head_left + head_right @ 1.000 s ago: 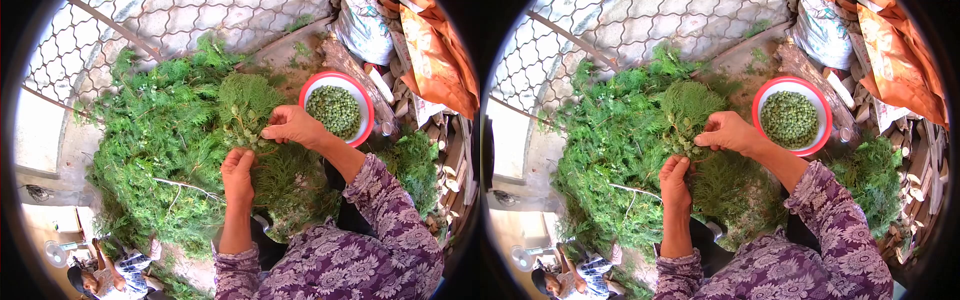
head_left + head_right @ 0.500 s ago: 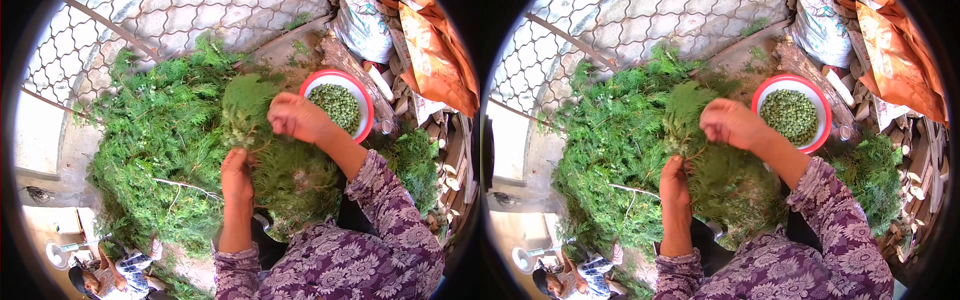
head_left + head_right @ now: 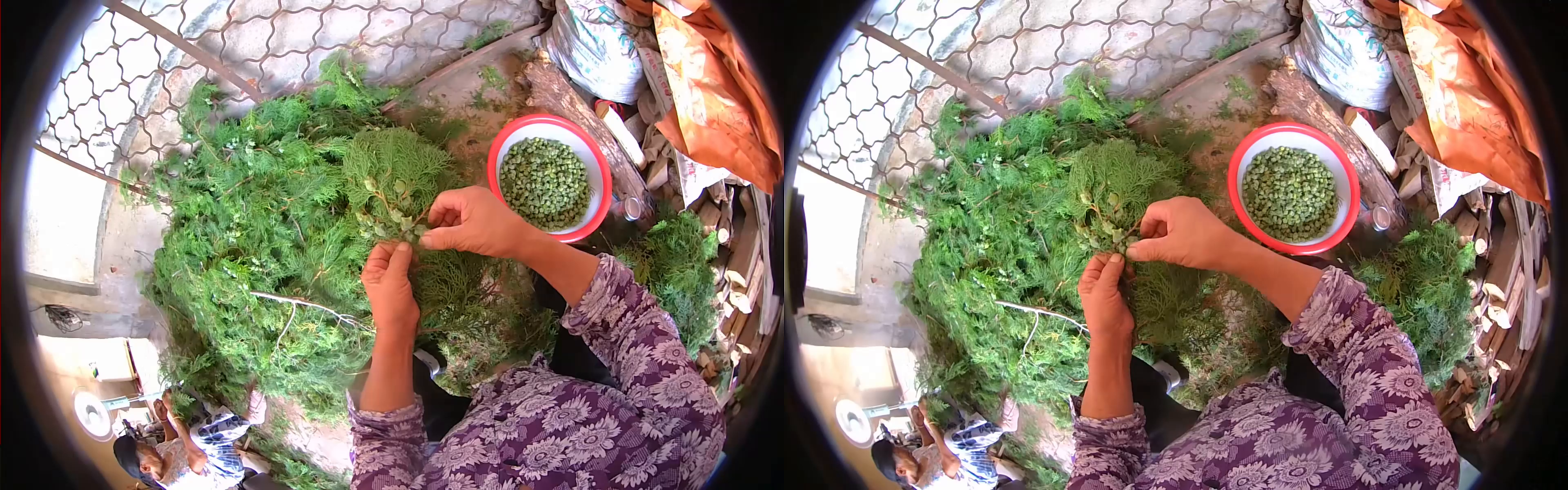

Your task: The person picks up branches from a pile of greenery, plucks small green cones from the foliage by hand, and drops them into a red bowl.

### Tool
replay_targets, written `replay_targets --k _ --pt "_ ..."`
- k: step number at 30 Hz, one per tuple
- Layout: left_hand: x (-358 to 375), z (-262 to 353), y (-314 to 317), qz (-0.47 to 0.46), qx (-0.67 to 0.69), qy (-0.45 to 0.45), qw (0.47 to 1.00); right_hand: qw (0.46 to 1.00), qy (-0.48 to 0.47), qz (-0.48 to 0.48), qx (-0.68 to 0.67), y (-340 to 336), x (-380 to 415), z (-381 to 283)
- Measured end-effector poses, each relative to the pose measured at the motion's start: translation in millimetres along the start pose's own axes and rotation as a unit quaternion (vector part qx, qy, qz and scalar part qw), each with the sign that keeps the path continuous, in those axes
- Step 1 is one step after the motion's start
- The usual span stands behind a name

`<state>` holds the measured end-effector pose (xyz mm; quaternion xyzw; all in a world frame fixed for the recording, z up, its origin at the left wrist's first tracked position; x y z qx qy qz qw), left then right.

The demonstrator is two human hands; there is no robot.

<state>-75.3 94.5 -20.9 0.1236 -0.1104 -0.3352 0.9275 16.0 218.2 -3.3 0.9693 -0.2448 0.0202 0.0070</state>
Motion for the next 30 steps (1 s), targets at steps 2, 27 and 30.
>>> replay_targets --k 2,27,30 --pt "0 0 1 -0.005 -0.002 0.003 1.0 0.996 -0.05 0.03 0.06 -1 0 -4" --pt "7 3 6 -0.023 0.091 -0.065 0.993 0.99 0.074 -0.051 -0.112 5 1 -4" --pt "3 6 -2 -0.012 0.101 -0.063 0.993 0.971 0.087 -0.073 -0.21 4 2 -3"
Point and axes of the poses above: each hand's wrist, its own x-axis away from the middle knuckle, its own y-axis out of the palm, z = x × y, the point moved 6 cm from there along -x, towards the middle knuckle, and after that the axes turned 1 degree about z, right-handed, at the moved point
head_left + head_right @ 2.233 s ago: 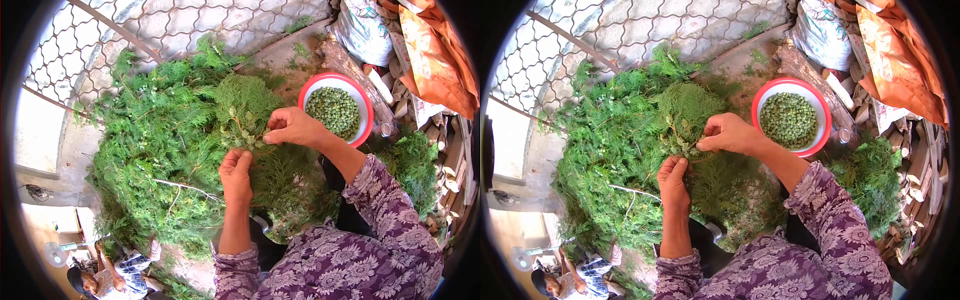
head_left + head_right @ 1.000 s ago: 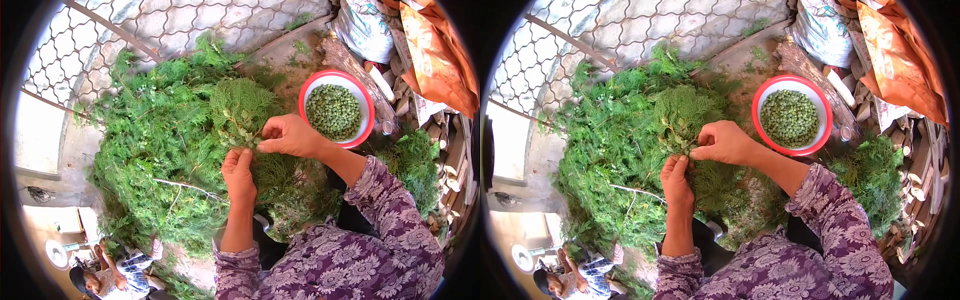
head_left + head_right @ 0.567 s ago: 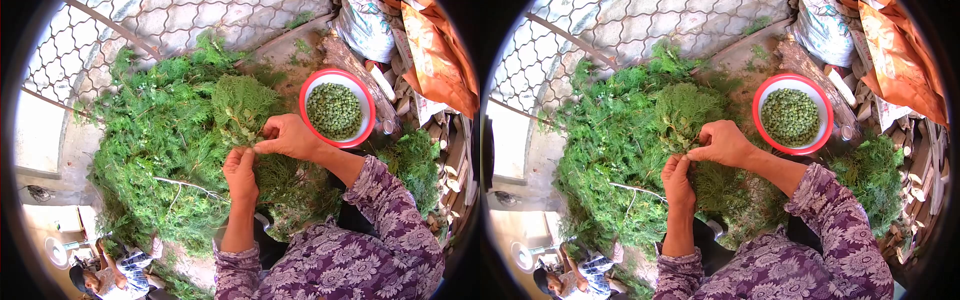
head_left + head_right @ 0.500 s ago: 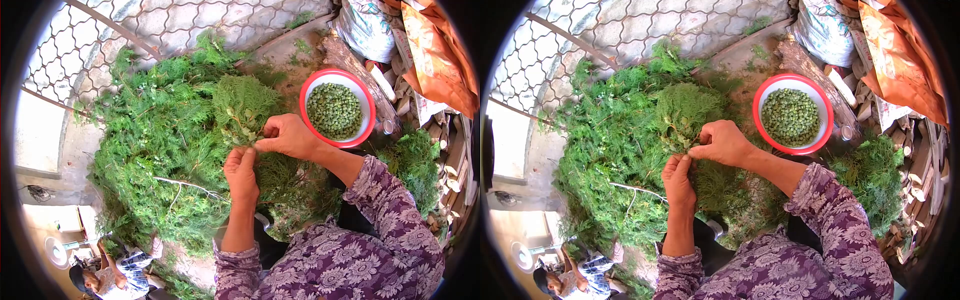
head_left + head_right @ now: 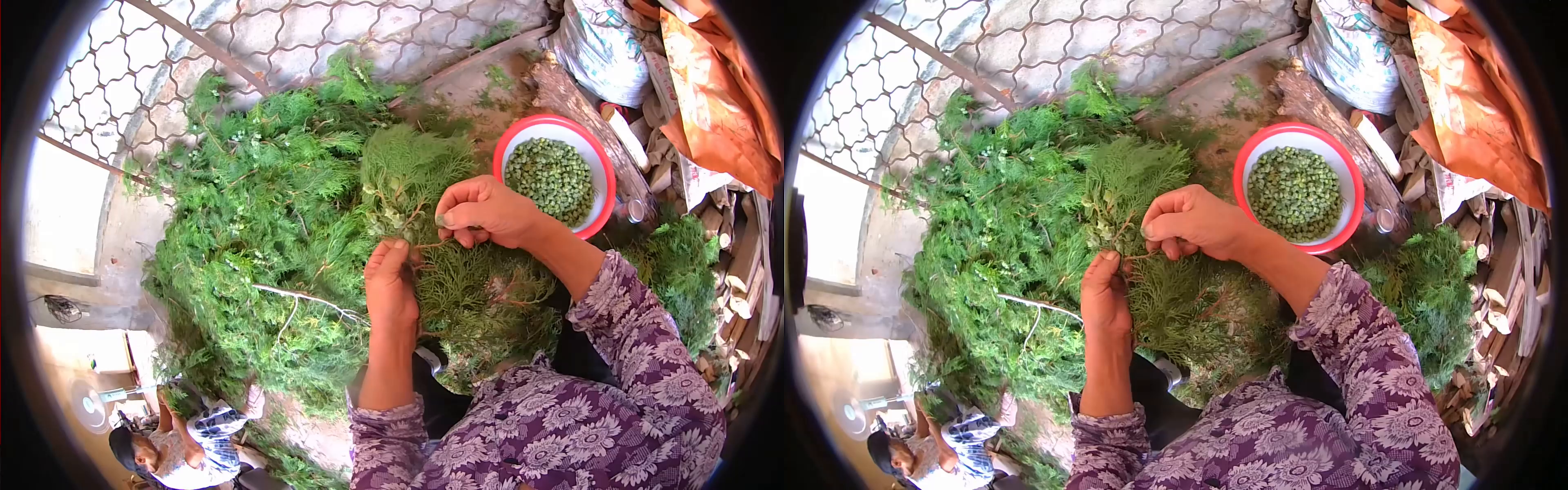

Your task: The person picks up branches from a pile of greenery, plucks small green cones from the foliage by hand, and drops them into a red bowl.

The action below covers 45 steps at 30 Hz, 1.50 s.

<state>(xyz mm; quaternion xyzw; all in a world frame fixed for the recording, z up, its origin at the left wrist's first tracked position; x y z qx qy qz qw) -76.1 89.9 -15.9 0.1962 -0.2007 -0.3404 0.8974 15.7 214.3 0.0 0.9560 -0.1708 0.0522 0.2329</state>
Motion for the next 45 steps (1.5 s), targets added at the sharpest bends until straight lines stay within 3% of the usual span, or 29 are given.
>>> replay_targets --k 7,14,23,25,28,32,35,37,41,43,45 --pt "1 3 0 -0.014 0.004 0.012 1.0 0.999 0.019 -0.049 -0.003 8 -1 5" --pt "3 1 6 -0.026 -0.007 0.005 1.0 0.997 0.066 -0.017 0.034 7 -3 14" --pt "4 -4 7 -0.035 -0.007 -0.014 0.999 0.995 0.059 -0.048 -0.065 8 -5 19" --pt "5 -4 8 -0.034 -0.004 -0.011 0.999 0.993 0.089 -0.027 -0.066 8 -3 19" --pt "5 -4 9 -0.028 -0.002 -0.005 1.0 0.993 0.039 0.0 -0.109 9 -5 17" --pt "4 -7 5 -0.005 0.002 0.001 1.0 0.987 0.063 0.045 -0.141 5 -9 34" --pt "3 -12 3 0.001 -0.004 0.011 1.0 0.988 0.059 0.08 -0.119 4 -10 35" --pt "3 -13 3 0.001 -0.005 0.02 1.0 0.984 -0.074 0.139 0.081 1 -9 17" --pt "2 -15 -2 0.023 -0.062 0.049 0.997 0.954 -0.086 0.159 0.238 -9 -12 19" --pt "2 -13 1 0.011 -0.074 0.067 0.995 0.991 -0.006 0.129 0.033 -5 -12 27" --pt "2 -12 4 0.02 -0.062 0.063 0.996 0.991 0.024 0.13 -0.02 -2 -10 26"
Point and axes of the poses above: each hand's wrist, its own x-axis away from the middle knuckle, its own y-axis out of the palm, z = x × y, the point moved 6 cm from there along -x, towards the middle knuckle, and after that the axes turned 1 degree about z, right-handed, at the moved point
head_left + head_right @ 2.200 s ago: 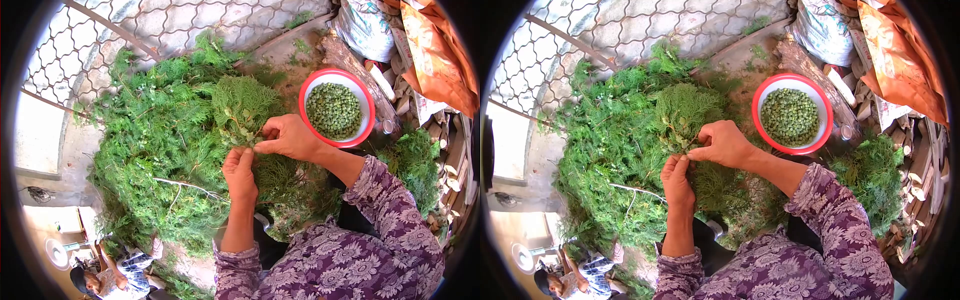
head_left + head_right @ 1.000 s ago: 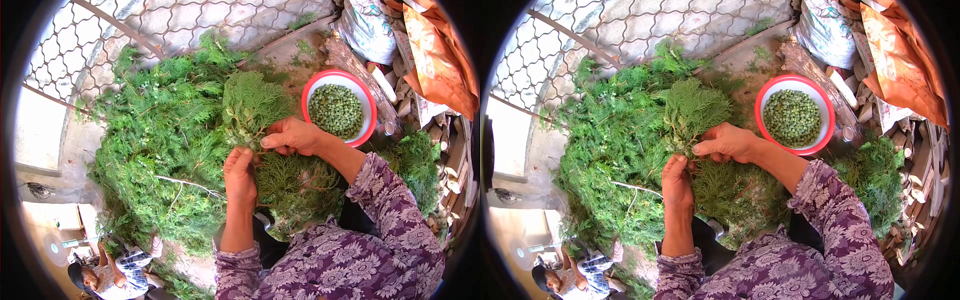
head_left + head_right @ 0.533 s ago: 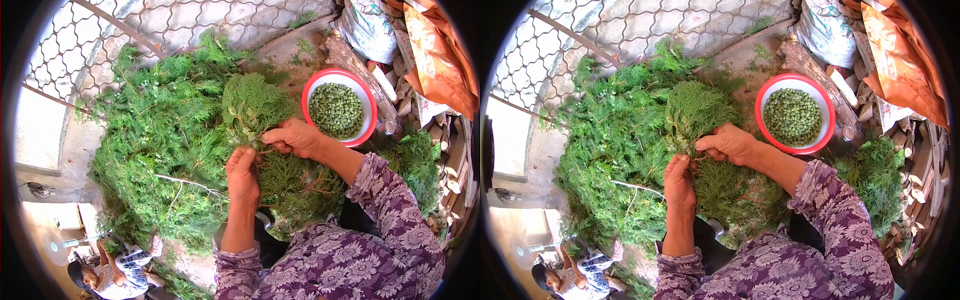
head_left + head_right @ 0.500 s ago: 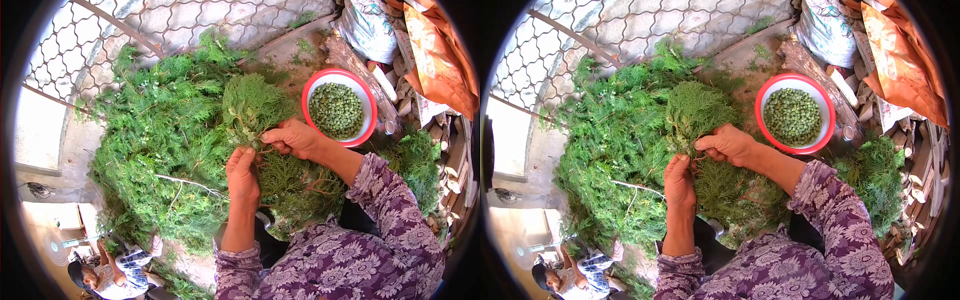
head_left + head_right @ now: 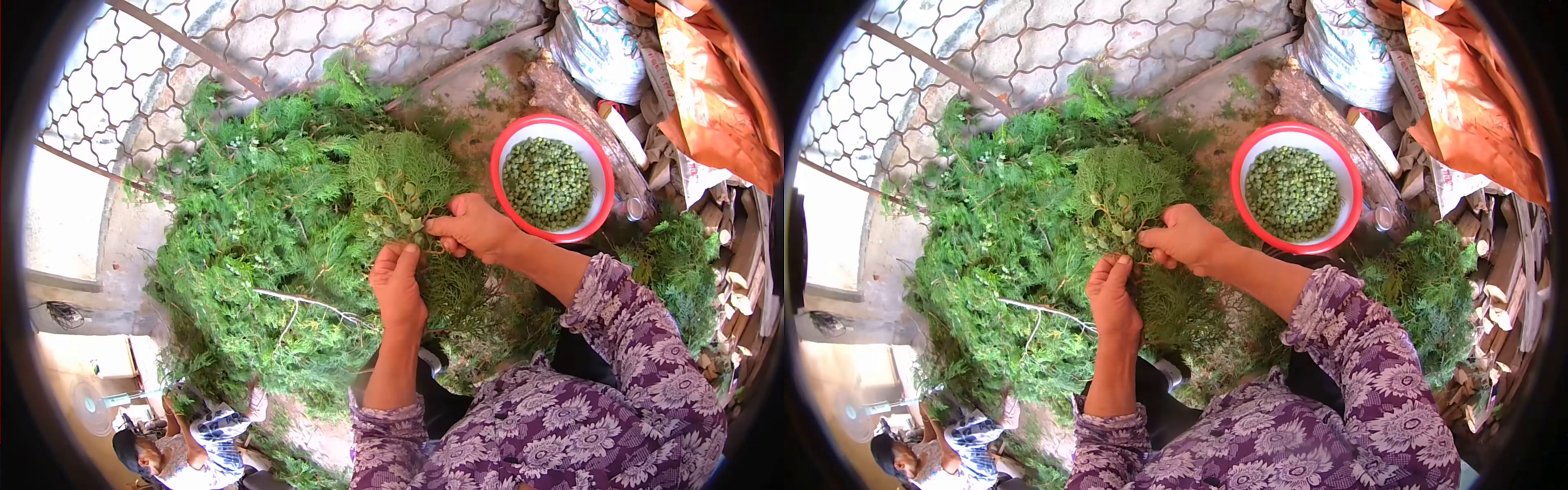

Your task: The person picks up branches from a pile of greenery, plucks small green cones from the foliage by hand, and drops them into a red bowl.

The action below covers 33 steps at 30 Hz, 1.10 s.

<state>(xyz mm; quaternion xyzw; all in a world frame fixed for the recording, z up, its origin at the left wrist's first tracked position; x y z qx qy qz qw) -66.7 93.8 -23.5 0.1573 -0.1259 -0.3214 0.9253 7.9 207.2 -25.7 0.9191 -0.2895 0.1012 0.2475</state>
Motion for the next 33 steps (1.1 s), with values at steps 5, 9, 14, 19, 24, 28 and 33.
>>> replay_targets --k 5,9,14,19,24,28,33 --pt "0 0 3 -0.001 0.008 -0.003 1.0 0.997 0.045 0.007 -0.07 -4 -5 8" --pt "-3 18 -3 -0.006 -0.004 0.086 0.996 0.986 0.052 0.041 -0.152 -28 -14 6" --pt "-9 16 -7 0.017 -0.003 0.075 0.997 0.978 -0.047 0.018 -0.201 -20 0 -20" --pt "-12 8 -14 0.023 -0.011 0.051 0.998 0.99 -0.108 -0.078 -0.054 -3 19 -35" --pt "-8 3 -1 -0.005 -0.001 0.023 1.0 0.986 -0.076 -0.078 0.125 8 15 -15" --pt "-7 0 1 -0.028 -0.008 0.03 0.999 0.986 -0.081 -0.053 0.133 5 8 -9" --pt "-3 0 9 -0.045 -0.013 -0.003 0.999 0.987 -0.08 -0.04 0.134 3 6 -7"
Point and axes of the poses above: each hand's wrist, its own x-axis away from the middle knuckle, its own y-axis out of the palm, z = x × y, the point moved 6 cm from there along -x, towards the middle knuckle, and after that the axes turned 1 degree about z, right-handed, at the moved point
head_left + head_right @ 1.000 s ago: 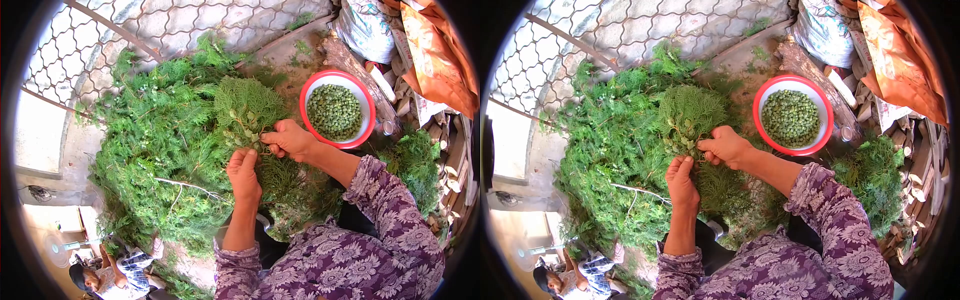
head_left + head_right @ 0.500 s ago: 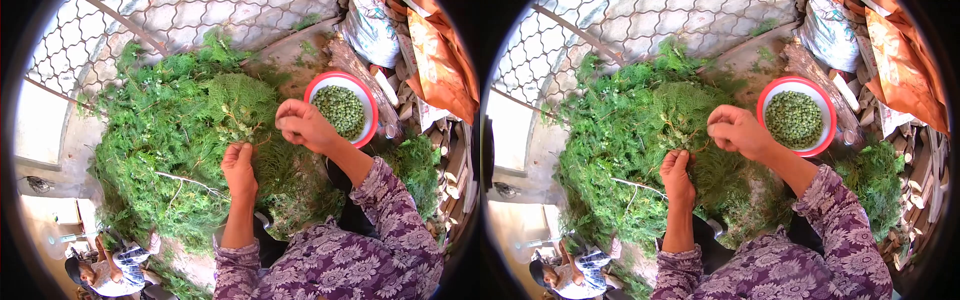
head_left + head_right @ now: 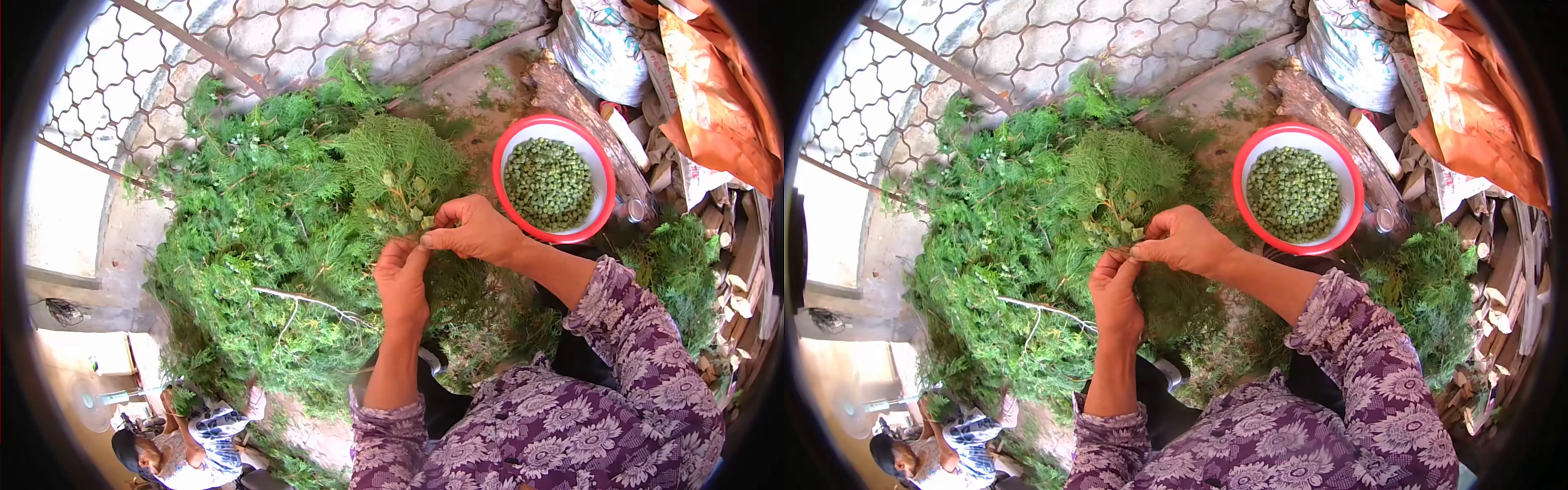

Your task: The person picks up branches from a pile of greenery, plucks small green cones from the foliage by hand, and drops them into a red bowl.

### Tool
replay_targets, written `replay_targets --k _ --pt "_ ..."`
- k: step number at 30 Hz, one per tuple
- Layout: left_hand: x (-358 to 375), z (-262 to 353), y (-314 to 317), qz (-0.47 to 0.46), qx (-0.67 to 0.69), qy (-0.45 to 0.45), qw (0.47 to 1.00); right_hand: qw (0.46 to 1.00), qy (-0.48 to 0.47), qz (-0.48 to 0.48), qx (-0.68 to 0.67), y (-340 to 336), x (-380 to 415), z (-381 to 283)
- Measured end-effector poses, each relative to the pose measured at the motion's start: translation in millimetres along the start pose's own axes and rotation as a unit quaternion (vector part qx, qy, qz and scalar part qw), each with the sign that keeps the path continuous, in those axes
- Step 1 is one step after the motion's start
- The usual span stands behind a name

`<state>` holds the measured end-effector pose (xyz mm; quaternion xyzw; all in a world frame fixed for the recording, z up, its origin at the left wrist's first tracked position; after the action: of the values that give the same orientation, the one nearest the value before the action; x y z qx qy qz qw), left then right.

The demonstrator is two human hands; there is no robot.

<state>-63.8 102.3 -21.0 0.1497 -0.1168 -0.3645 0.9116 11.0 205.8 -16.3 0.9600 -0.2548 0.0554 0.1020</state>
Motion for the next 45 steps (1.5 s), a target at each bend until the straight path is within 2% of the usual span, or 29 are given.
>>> replay_targets --k 3,11,16,18,23,25,29,31,33,35,37,38,40,41,42,43,44,45 --pt "1 -1 -2 -0.005 0.022 -0.041 0.999 1.0 0.016 0.004 -0.021 2 1 0" --pt "-2 -4 -8 -0.018 0.046 -0.066 0.997 0.997 0.023 -0.013 -0.07 5 1 5" --pt "-2 -4 -8 -0.004 0.098 -0.103 0.99 0.994 -0.049 0.011 -0.096 10 3 3" --pt "-3 -4 -8 -0.023 0.115 -0.112 0.987 0.99 -0.038 -0.001 -0.135 11 2 10" --pt "-1 3 -4 -0.028 0.12 -0.108 0.986 0.972 0.003 -0.017 -0.236 15 5 13" --pt "0 2 -6 -0.02 0.123 -0.109 0.986 0.927 0.02 -0.034 -0.374 13 3 7" --pt "-1 4 -16 -0.018 0.115 -0.089 0.989 0.884 -0.022 -0.054 -0.463 -10 0 -15" --pt "-2 11 -12 -0.026 0.099 -0.075 0.992 0.885 -0.029 -0.051 -0.463 -21 0 -20" --pt "-2 20 -15 0.031 0.113 -0.032 0.993 0.888 -0.08 -0.009 -0.454 -41 0 -34" --pt "-5 17 -22 0.025 0.09 -0.012 0.996 0.893 -0.11 0.009 -0.435 -64 1 -45" --pt "-5 18 -22 0.018 0.065 0.003 0.998 0.926 -0.155 0.11 -0.328 -101 5 -50" --pt "-3 22 -18 0.02 0.044 0.013 0.999 0.925 -0.156 0.112 -0.327 -118 4 -50" --pt "-1 26 -13 0.018 0.022 0.019 0.999 0.955 -0.141 0.245 -0.093 -159 8 -43" --pt "0 27 -11 0.015 0.018 0.026 0.999 0.954 -0.141 0.247 -0.093 -168 8 -41" --pt "1 28 -10 0.013 0.015 0.035 0.999 0.914 -0.151 0.334 0.176 -178 14 -51" --pt "1 27 -11 0.013 0.015 0.035 0.999 0.798 -0.15 0.394 0.43 -182 18 -59" --pt "1 26 -10 -0.002 -0.002 0.039 0.999 0.753 -0.123 0.4 0.507 -184 17 -54" --pt "1 24 -10 -0.017 -0.02 0.041 0.999 0.753 -0.123 0.401 0.507 -187 16 -47"
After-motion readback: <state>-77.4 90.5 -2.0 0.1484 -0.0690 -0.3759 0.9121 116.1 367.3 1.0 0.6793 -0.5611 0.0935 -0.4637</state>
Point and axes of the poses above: each hand's wrist, its own x-axis away from the middle knuckle, its own y-axis out of the palm, z = x × y, the point moved 6 cm from there along -x, towards the middle knuckle, and after that the axes turned 1 degree about z, right-handed, at the moved point
